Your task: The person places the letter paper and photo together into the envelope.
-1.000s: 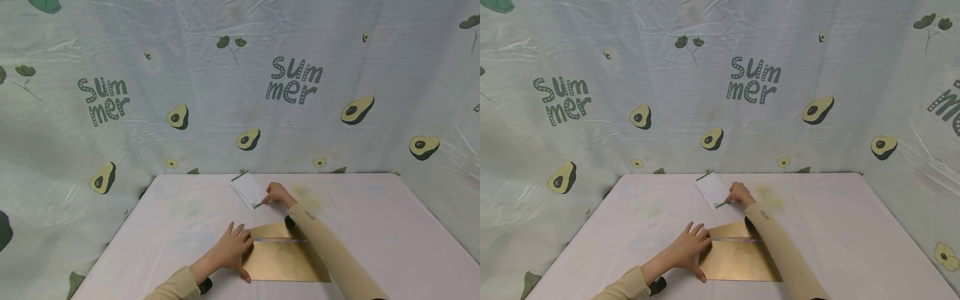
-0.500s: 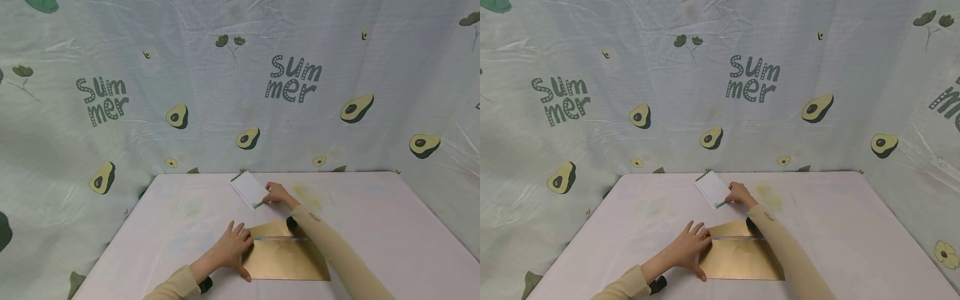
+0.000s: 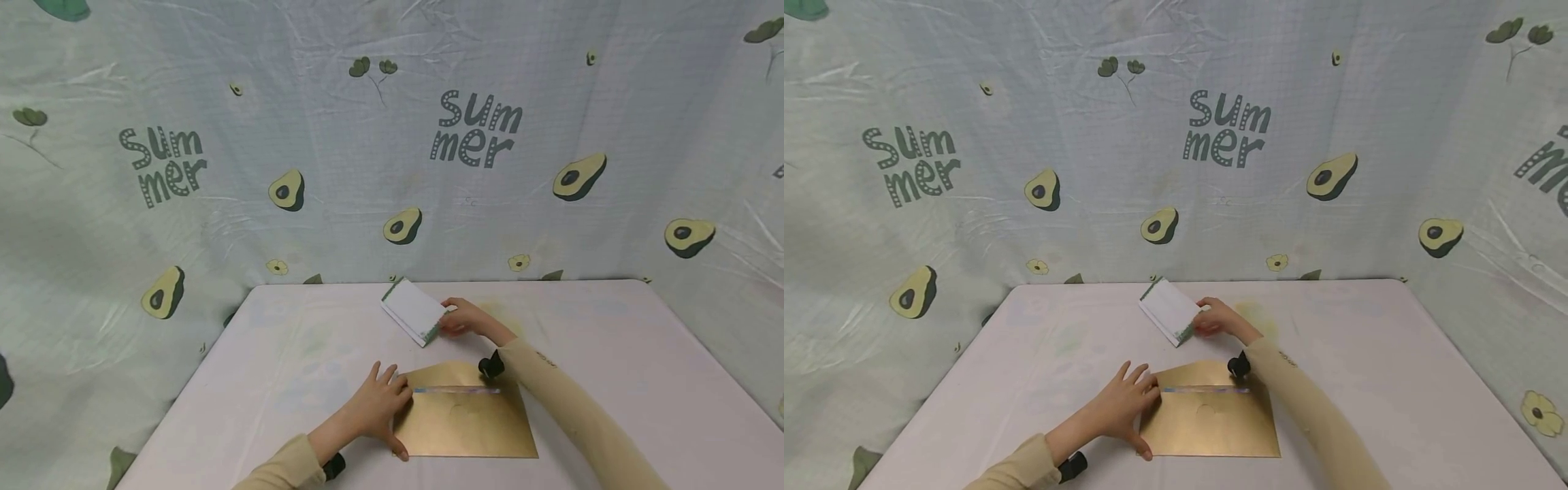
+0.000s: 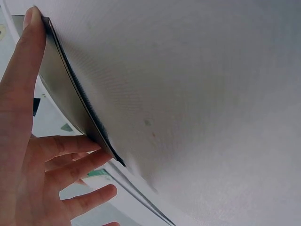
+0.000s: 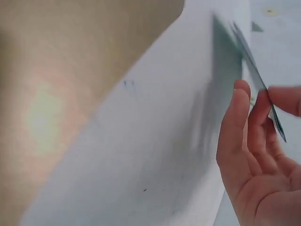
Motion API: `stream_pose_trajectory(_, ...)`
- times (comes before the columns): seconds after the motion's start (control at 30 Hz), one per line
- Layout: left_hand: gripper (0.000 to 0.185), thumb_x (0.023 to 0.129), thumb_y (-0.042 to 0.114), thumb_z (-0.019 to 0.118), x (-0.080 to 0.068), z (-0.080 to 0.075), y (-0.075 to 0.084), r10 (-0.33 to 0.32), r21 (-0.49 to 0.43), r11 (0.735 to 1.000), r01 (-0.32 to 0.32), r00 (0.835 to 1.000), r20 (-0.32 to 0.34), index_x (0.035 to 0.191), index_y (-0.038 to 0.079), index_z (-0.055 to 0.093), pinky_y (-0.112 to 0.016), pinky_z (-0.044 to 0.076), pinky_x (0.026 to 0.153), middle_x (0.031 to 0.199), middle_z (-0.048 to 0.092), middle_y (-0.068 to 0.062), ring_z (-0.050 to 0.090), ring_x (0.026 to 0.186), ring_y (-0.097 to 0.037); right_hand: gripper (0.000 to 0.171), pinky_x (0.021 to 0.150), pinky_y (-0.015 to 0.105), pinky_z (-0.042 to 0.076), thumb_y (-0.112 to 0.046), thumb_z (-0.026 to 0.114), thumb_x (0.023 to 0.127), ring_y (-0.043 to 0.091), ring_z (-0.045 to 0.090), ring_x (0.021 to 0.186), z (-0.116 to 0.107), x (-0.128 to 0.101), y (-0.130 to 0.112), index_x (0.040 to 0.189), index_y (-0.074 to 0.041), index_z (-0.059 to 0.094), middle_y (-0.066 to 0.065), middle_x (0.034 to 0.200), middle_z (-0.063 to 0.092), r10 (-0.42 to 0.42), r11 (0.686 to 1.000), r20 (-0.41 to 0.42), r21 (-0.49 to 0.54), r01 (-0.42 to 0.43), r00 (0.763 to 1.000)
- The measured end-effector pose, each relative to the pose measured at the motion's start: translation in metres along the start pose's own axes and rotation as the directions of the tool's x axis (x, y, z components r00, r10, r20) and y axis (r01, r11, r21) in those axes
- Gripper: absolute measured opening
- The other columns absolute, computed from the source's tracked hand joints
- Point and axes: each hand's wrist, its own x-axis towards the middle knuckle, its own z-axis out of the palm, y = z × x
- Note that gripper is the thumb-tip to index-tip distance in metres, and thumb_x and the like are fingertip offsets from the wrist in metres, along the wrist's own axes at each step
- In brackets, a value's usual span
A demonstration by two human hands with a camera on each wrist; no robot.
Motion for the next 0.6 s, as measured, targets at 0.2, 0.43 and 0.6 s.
stream_pose_trajectory(0.2,0.093,0.048,0.088,0.046,-0.002,-0.001,-0.001,0.002,-0.005,1.0,-0.002,1.0,-0.006,0.111,0.02,0.05,-0.053,0.037,0.093,0.116,0.051,0.0,0.045,0.118,-0.029,0.039,0.087,0.042,0.047,-0.007,0.049,0.088,0.02,0.062,0.087,-0.002,-0.053,-0.035,0.122,0.01,0.037,0.011,0.095,0.06,0.086,0.968,-0.022,0.237,-0.078,0.996)
stream_pose_trajectory(0.43,0.091,0.049,0.088,0.046,-0.001,0.0,-0.001,0.01,-0.011,1.0,-0.01,1.0,-0.011,0.109,0.02,0.05,-0.053,0.037,0.094,0.113,0.051,0.0,0.045,0.117,-0.028,0.031,0.073,0.033,0.048,-0.02,0.041,0.094,0.016,0.05,0.086,-0.01,-0.081,-0.032,0.118,0.0,0.04,0.005,0.097,0.047,0.106,0.927,-0.04,0.366,-0.084,0.994)
stream_pose_trajectory(0.6,0.091,0.049,0.088,0.046,0.0,-0.002,-0.001,0.005,-0.011,1.0,-0.004,1.0,0.012,0.11,0.02,0.05,-0.053,0.035,0.095,0.115,0.05,0.0,0.043,0.119,-0.028,0.054,0.065,0.026,0.047,-0.032,0.038,0.095,0.013,0.053,0.082,-0.021,-0.085,-0.012,0.137,-0.001,0.021,0.001,0.097,0.05,0.037,0.941,0.01,0.335,-0.038,0.999)
